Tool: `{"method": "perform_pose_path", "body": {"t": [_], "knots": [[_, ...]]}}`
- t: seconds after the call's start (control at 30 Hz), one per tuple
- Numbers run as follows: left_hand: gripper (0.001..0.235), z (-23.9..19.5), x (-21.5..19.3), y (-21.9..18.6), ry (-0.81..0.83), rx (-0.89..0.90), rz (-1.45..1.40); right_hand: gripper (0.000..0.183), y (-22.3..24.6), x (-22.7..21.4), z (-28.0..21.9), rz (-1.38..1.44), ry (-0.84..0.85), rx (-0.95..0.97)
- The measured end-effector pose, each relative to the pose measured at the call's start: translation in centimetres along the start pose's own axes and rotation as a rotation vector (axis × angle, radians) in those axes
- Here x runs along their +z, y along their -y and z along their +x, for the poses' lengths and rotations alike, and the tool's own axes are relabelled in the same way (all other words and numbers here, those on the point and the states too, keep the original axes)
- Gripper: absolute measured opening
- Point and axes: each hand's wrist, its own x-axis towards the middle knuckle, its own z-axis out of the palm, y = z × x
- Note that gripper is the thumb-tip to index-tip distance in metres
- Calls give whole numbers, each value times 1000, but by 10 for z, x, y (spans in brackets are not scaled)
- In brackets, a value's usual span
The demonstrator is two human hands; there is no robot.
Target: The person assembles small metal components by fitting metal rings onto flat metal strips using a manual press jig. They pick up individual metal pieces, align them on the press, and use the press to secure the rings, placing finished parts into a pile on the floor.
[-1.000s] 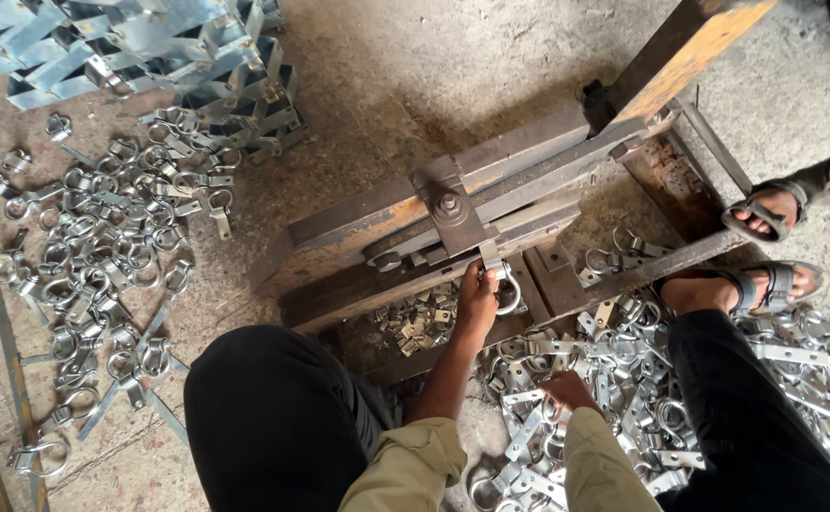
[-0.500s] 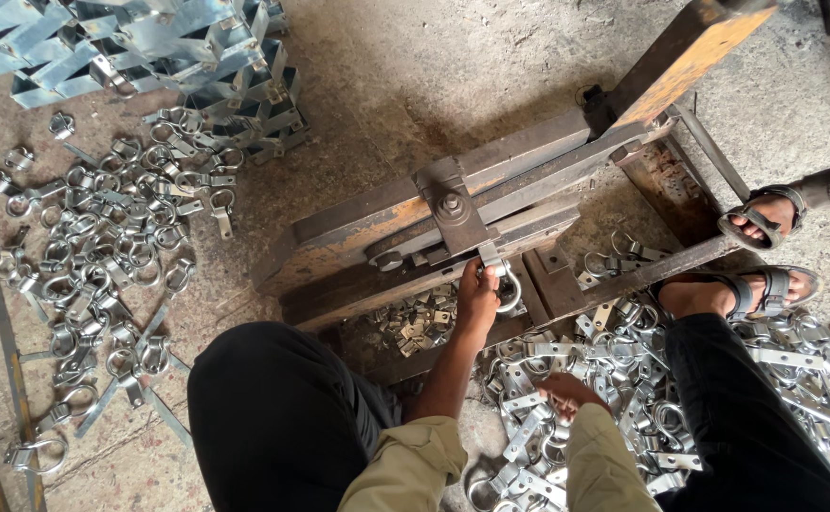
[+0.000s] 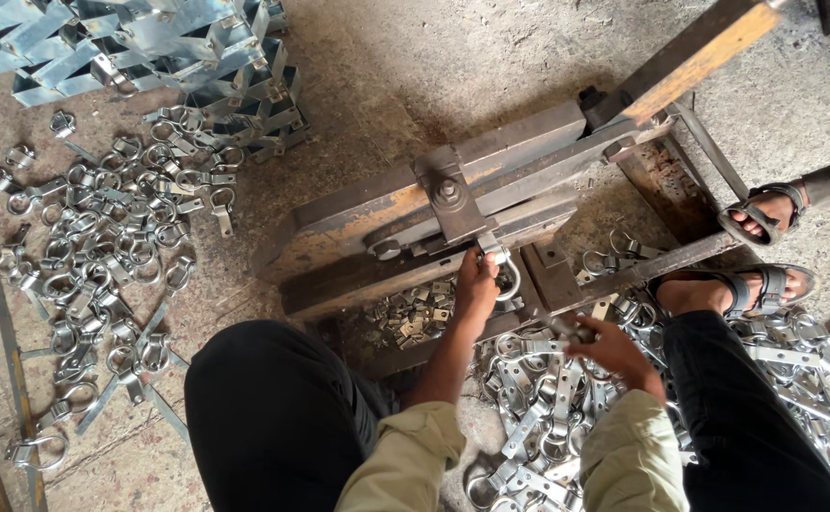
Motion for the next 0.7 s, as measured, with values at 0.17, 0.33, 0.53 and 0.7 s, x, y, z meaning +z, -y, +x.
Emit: {"method": "perform_pose_path", "body": {"t": [0.17,0.33,0.53,0.7], "knots": [[29,12,-5,15,14,33,-55,86,28,-11,-25,165,-231,-331],[30,12,-6,15,-1,13,0,85,24,-5,-12,789,-194,-532],[31,7,-5,8,3,5,51,55,40,23,-1,2030,98,-551],[30,2,-18,14,-41,32,350,39,59,43,-6,1904,162,-487]]}}
